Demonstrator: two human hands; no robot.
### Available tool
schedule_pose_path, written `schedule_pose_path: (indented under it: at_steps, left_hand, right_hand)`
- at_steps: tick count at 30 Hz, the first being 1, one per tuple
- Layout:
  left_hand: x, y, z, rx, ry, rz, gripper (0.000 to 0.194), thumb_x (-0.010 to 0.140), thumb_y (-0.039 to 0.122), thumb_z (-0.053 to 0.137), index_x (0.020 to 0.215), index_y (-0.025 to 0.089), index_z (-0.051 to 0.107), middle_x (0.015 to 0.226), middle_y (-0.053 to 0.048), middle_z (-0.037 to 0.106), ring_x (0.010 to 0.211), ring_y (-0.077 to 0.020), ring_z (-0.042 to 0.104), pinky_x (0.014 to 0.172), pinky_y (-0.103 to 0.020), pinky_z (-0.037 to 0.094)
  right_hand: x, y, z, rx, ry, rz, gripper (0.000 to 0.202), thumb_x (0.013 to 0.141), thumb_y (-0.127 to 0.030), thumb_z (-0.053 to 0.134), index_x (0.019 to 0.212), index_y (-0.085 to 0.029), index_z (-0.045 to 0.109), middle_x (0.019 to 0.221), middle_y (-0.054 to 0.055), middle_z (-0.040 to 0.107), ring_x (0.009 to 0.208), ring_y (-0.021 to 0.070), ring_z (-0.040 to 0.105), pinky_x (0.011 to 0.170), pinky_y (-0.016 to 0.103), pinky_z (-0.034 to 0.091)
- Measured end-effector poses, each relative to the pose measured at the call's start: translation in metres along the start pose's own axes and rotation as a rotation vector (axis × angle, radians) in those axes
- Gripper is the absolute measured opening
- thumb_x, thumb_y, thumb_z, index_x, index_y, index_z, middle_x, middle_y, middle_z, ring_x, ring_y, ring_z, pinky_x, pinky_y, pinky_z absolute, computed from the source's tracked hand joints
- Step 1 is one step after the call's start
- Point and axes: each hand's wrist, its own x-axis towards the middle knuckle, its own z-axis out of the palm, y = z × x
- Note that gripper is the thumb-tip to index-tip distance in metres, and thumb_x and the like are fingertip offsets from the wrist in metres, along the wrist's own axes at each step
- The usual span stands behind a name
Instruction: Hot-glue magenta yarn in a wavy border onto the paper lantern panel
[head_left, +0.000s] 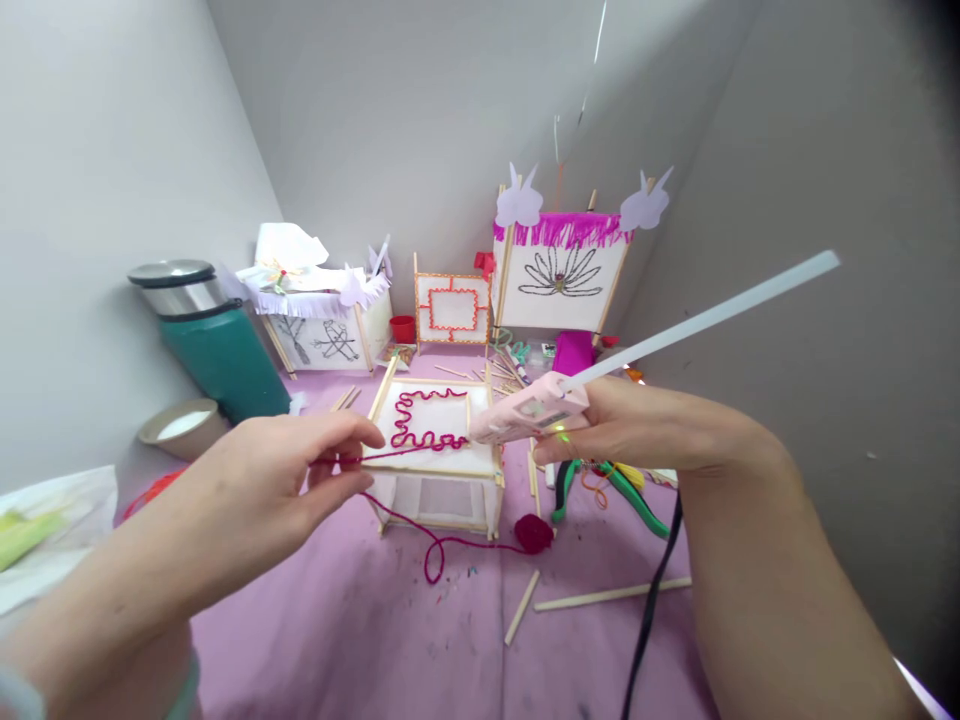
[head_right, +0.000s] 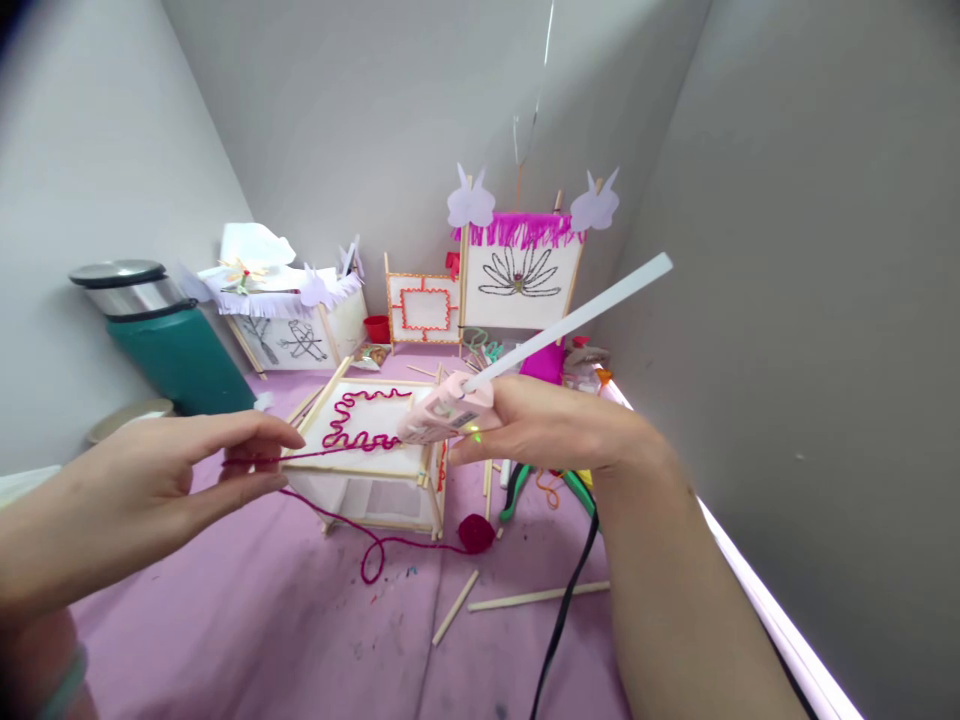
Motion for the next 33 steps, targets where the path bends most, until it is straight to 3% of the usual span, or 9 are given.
schedule_pose_path:
  at_steps: [4,8,15,23,28,33]
  left_hand:
    - [-0.007,-0.007,-0.004,0.040,-0.038,-0.059,0.028,0.084,0.053,0.051,0.094,0.030,0.064,0.076,0.002,0.069,0.063,-0.0158,0.060,0.056,-0.025,0.042]
    - [-0.012,-0.001,-0.004,0.038,-0.055,-0.085,0.026,0.084,0.050,0.052,0.085,0.026,0.062,0.071,0.001,0.067,0.058,-0.0150,0.056,0.053,-0.026,0.040]
    - [-0.002,0.024,-0.003,-0.028,-0.021,0.065,0.025,0.086,0.043,0.051,0.079,0.027,0.069,0.069,0.002,0.069,0.057,-0.0131,0.057,0.050,-0.024,0.039]
    - [0.027,0.042,-0.008,-0.314,-0.075,0.145,0.015,0.084,0.025,0.055,0.085,0.026,0.070,0.074,0.004,0.069,0.064,-0.0099,0.060,0.056,-0.019,0.044]
    - [0.054,0.049,-0.007,-0.486,-0.121,0.140,0.013,0.081,0.025,0.059,0.086,0.023,0.071,0.079,0.003,0.072,0.069,-0.0108,0.062,0.060,-0.019,0.047]
    - [0.071,0.052,-0.006,-0.302,-0.048,0.031,0.014,0.076,0.029,0.060,0.077,0.022,0.072,0.065,0.003,0.068,0.058,-0.0109,0.057,0.055,-0.022,0.042]
  right_hand:
    - [0.000,0.000,0.001,0.010,-0.009,-0.009,0.045,0.088,-0.028,0.061,0.133,-0.029,0.055,0.135,0.001,0.059,0.125,0.0201,0.052,0.105,0.035,0.042]
    - [0.000,-0.002,0.000,-0.024,0.007,0.009,0.045,0.088,-0.030,0.062,0.132,-0.031,0.056,0.132,0.001,0.061,0.123,0.0210,0.054,0.102,0.035,0.044]
    - [-0.001,0.000,0.001,0.018,-0.016,0.001,0.047,0.089,-0.028,0.061,0.135,-0.030,0.053,0.135,0.000,0.058,0.126,0.0189,0.051,0.105,0.033,0.040]
    - [-0.002,-0.002,0.000,-0.024,0.000,-0.013,0.046,0.088,-0.031,0.062,0.133,-0.031,0.054,0.134,-0.001,0.058,0.124,0.0198,0.052,0.104,0.033,0.041]
    - [-0.005,-0.004,0.000,-0.106,0.057,0.032,0.044,0.086,-0.037,0.064,0.129,-0.031,0.059,0.122,-0.001,0.066,0.112,0.0208,0.060,0.096,0.033,0.047]
    - [-0.007,-0.003,-0.001,-0.079,0.053,0.024,0.045,0.086,-0.034,0.063,0.131,-0.032,0.057,0.125,0.000,0.064,0.115,0.0210,0.058,0.097,0.034,0.047]
